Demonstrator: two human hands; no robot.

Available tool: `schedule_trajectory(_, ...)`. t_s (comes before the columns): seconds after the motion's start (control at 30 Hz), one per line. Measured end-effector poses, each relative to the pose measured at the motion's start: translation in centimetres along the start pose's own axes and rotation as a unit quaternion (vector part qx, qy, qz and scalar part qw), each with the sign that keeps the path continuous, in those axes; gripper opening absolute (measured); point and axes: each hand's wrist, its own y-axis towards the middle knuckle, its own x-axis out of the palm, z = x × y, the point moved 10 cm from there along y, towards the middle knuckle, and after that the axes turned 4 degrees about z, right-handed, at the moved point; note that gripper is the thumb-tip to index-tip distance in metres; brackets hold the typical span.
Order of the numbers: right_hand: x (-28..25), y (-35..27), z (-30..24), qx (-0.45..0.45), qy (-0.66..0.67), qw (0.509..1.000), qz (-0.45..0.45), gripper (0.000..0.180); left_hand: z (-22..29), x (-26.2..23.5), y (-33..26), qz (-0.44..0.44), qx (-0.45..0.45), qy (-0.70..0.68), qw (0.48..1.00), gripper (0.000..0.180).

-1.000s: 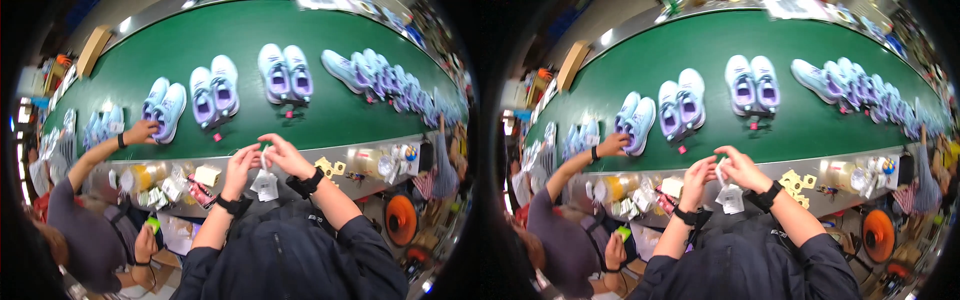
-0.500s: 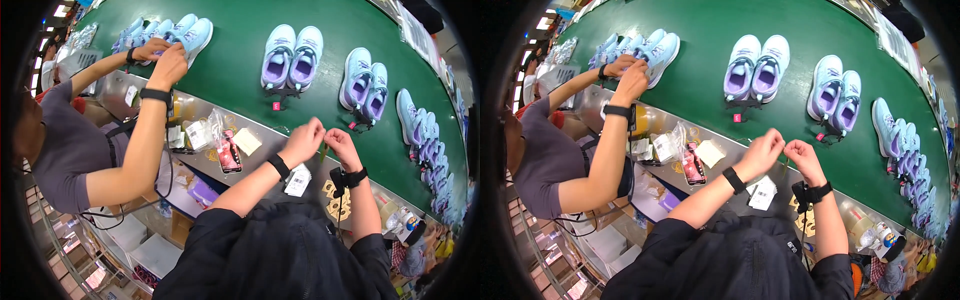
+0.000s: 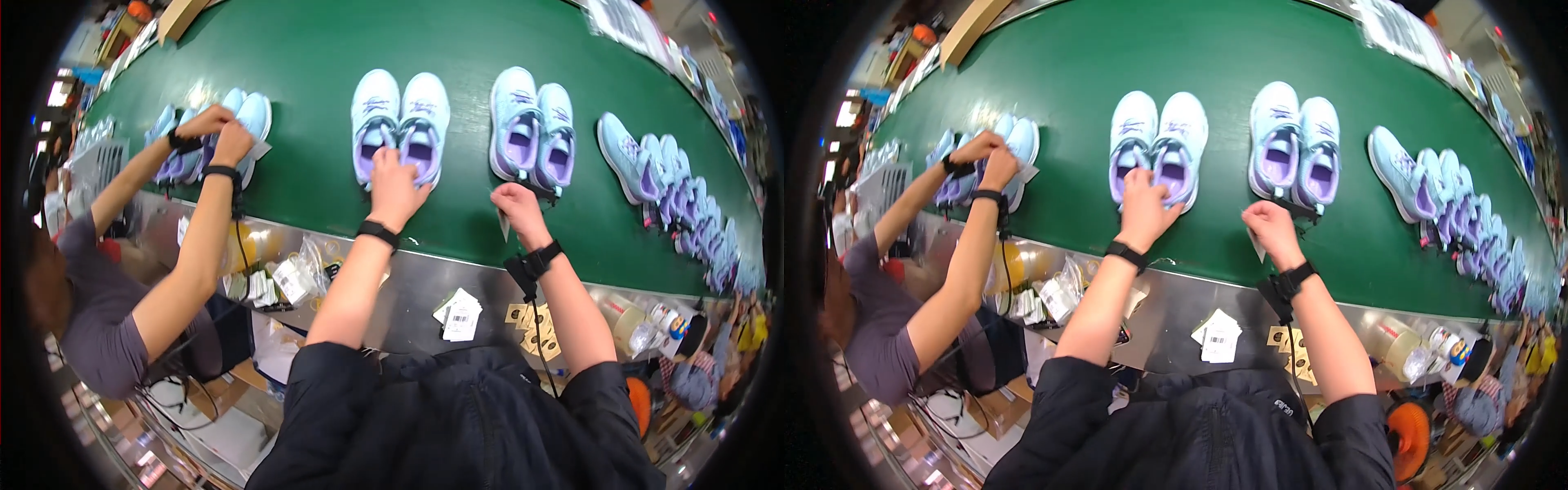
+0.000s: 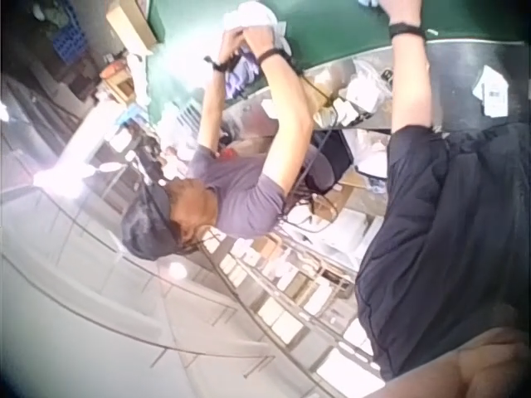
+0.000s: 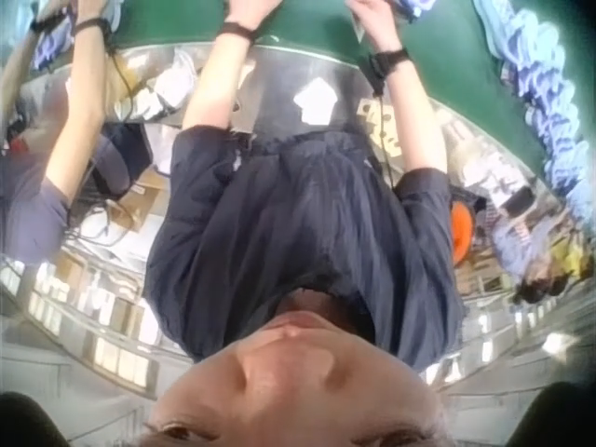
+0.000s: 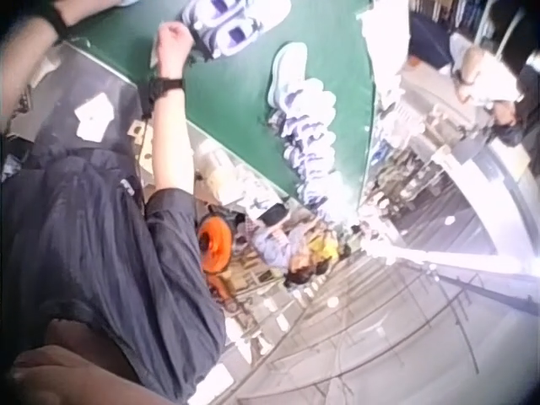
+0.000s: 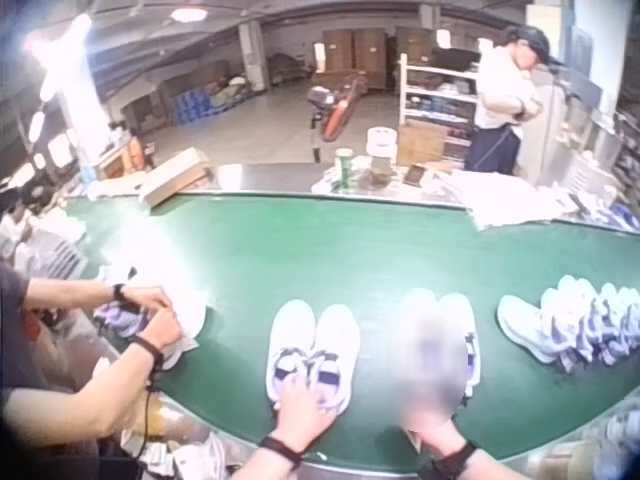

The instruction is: Processing and labeling shoes on a conveyor belt, including applying tags and packing materials.

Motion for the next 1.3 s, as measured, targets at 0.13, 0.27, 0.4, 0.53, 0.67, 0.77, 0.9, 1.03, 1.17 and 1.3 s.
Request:
schedule_trajectory(0.13,1.5,2.4,-0.4,-0.043,-0.068,0.997,0.017,0.014,0.6,-1.1,-3.1,-0.082,0.085,-0.039,0.992,0.026)
schedule_trajectory(0.27,4.0,3.6,-1.8,-0.113,-0.128,0.984,0.042,0.018,2.4,-2.1,-1.9,-0.091,0.064,-0.038,0.993,0.021)
schedule_trajectory(0.4,6.0,3.9,-3.5,-0.136,-0.171,0.972,0.09,0.012,4.1,-1.7,1.8,0.0,0.1,0.0,0.995,0.015)
schedule_trajectory(0.53,6.6,3.6,-4.6,-0.17,-0.231,0.95,0.119,0.01,4.1,0.4,2.8,-0.016,0.125,0.111,0.986,0.008)
schedule_trajectory(0.67,6.7,4.0,-4.3,-0.169,-0.245,0.944,0.141,0.013,3.0,0.9,2.9,-0.009,0.131,-0.01,0.991,0.006)
schedule_trajectory(0.77,7.7,4.6,-3.9,-0.14,-0.248,0.953,0.099,0.019,2.6,0.9,2.6,0.003,0.118,-0.044,0.992,0.007)
schedule_trajectory(0.9,9.7,4.1,-5.0,-0.185,-0.205,0.952,0.134,0.014,-3.2,3.7,3.2,-0.115,-0.043,0.0,0.992,0.013)
schedule_trajectory(1.03,8.4,3.3,-5.4,-0.196,-0.177,0.947,0.183,0.014,-2.8,4.7,4.1,-0.164,-0.059,0.012,0.985,0.016)
schedule_trajectory(1.17,6.5,2.2,-6.3,-0.188,-0.173,0.945,0.202,0.019,-3.4,3.7,3.6,-0.073,0.011,-0.072,0.995,0.015)
schedule_trajectory(1.3,6.6,1.9,-6.3,-0.173,-0.122,0.954,0.213,0.014,-7.2,0.2,3.7,0.036,-0.108,-0.31,0.944,0.02)
